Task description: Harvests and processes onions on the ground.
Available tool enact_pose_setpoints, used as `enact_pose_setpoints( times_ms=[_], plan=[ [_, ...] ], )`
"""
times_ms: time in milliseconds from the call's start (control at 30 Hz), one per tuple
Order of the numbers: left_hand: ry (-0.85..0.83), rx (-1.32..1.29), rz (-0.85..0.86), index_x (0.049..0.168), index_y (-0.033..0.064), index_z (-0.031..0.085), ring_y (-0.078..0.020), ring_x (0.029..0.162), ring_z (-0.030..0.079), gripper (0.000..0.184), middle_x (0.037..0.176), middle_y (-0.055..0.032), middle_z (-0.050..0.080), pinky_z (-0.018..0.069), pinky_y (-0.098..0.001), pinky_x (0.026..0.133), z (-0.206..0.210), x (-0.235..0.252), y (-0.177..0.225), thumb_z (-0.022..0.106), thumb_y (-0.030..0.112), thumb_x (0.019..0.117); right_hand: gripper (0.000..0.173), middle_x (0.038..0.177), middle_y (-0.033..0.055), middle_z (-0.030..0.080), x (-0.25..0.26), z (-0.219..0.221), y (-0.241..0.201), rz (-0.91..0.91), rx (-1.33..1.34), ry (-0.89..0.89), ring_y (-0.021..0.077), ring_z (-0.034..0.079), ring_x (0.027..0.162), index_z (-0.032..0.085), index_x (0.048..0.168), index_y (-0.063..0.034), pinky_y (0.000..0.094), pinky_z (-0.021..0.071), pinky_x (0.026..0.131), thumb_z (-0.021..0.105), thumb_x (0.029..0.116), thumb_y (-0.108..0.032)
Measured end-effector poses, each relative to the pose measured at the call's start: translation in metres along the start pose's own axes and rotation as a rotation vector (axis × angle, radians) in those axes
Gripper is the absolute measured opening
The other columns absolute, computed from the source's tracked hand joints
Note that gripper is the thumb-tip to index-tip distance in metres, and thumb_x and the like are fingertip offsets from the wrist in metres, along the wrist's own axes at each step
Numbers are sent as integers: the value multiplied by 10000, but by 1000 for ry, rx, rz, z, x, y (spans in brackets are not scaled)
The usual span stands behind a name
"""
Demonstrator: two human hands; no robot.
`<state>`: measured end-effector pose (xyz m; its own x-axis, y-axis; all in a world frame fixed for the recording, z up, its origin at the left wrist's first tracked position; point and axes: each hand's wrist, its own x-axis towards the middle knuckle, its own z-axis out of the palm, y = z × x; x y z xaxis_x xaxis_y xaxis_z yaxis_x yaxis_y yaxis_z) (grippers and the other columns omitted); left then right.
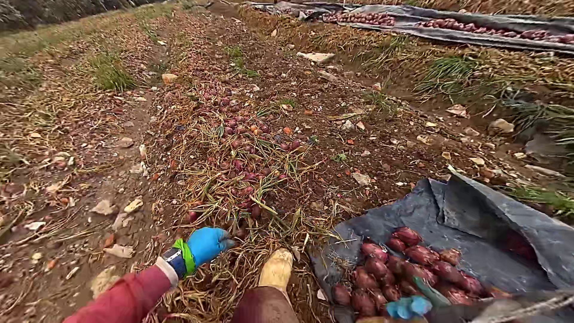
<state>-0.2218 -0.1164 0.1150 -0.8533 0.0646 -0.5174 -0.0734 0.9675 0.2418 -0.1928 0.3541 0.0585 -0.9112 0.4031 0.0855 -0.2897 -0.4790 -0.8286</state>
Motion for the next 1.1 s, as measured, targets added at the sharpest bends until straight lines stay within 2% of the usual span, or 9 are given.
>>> enact_pose_setpoints(
  times_ms=[67, 133, 167, 300, 433, 600, 767, 867, 1100],
  plan=[
    [-68, 204, 46, 1051, -15, 723, -439, 906, 729, 454, 965, -266, 732, 580, -641, 742, 26, -98, -30, 515, 388, 1035, 768, 680, 70, 636, 16, 55, -1, 22, -81, 15, 212, 608, 483, 537, 1176, -54, 386, 553, 452, 33, 1050, -620],
    [-616, 231, -483, 1421, -119, 515, -494, 1408, 470, 515, 1463, -366, 503, 356, -646, 1155, 18, -179, 29, 545, 262, 1076, 697, 773, 86, 620, 24, 105, -13, 717, -530, -2, 196, 584, 578, 518, 1247, -143, 323, 545, 601, -72, 1080, -475],
    [-718, 175, -619, 1514, -91, 417, -471, 1482, 384, 601, 1559, -340, 411, 296, -629, 1207, 34, -208, 26, 560, 294, 1075, 762, 718, 133, 644, 15, 97, 27, 715, -510, -65, 161, 513, 462, 582, 1249, -58, 272, 429, 441, 29, 1082, -556],
    [-256, -235, -513, 1271, 130, 718, -399, 1124, 698, 641, 1172, -183, 741, 523, -669, 982, 176, -265, -101, 683, 642, 886, 892, 830, 131, 712, -26, 88, 83, 1038, -718, -281, 183, 516, 486, 623, 1317, -139, 328, 405, 436, 110, 980, -785],
    [-26, -456, -551, 1250, 260, 733, -232, 1170, 686, 405, 1215, -35, 742, 507, -558, 1061, 157, -184, -81, 584, 530, 986, 828, 858, 145, 734, -95, 39, 109, 1097, -695, -319, 210, 579, 504, 667, 1289, -130, 345, 455, 426, 219, 998, -763],
    [270, -308, -469, 1254, 231, 733, -334, 1122, 704, 343, 1173, -109, 751, 532, -645, 964, 108, 24, -73, 484, 376, 1067, 718, 803, 139, 719, -148, 19, 93, 1173, -557, -179, 235, 652, 572, 669, 1230, -40, 395, 544, 494, 204, 1093, -569],
    [193, -345, -665, 1386, 23, 553, -423, 1161, 668, 764, 1247, -240, 679, 546, -653, 954, 127, 194, -75, 761, 513, 839, 759, 836, 178, 735, -163, -2, 112, 1219, -530, -156, 250, 674, 585, 669, 1239, -23, 405, 574, 517, 190, 1085, -590],
    [184, -466, -715, 1405, 8, 536, -421, 1184, 655, 913, 1263, -248, 670, 547, -630, 977, 139, 206, -79, 863, 545, 743, 776, 850, 189, 736, -155, -13, 126, 1262, -590, -115, 284, 694, 630, 670, 1248, -26, 442, 593, 563, 189, 1077, -611],
    [75, -394, -365, 1147, 169, 741, -320, 997, 721, 513, 1029, -103, 760, 567, -638, 887, 79, 123, -54, 903, 446, 746, 1022, 610, 120, 605, -120, 20, 178, 1269, -480, -164, 244, 599, 490, 677, 1098, -11, 430, 553, 468, -25, 973, -743]
  ],
)
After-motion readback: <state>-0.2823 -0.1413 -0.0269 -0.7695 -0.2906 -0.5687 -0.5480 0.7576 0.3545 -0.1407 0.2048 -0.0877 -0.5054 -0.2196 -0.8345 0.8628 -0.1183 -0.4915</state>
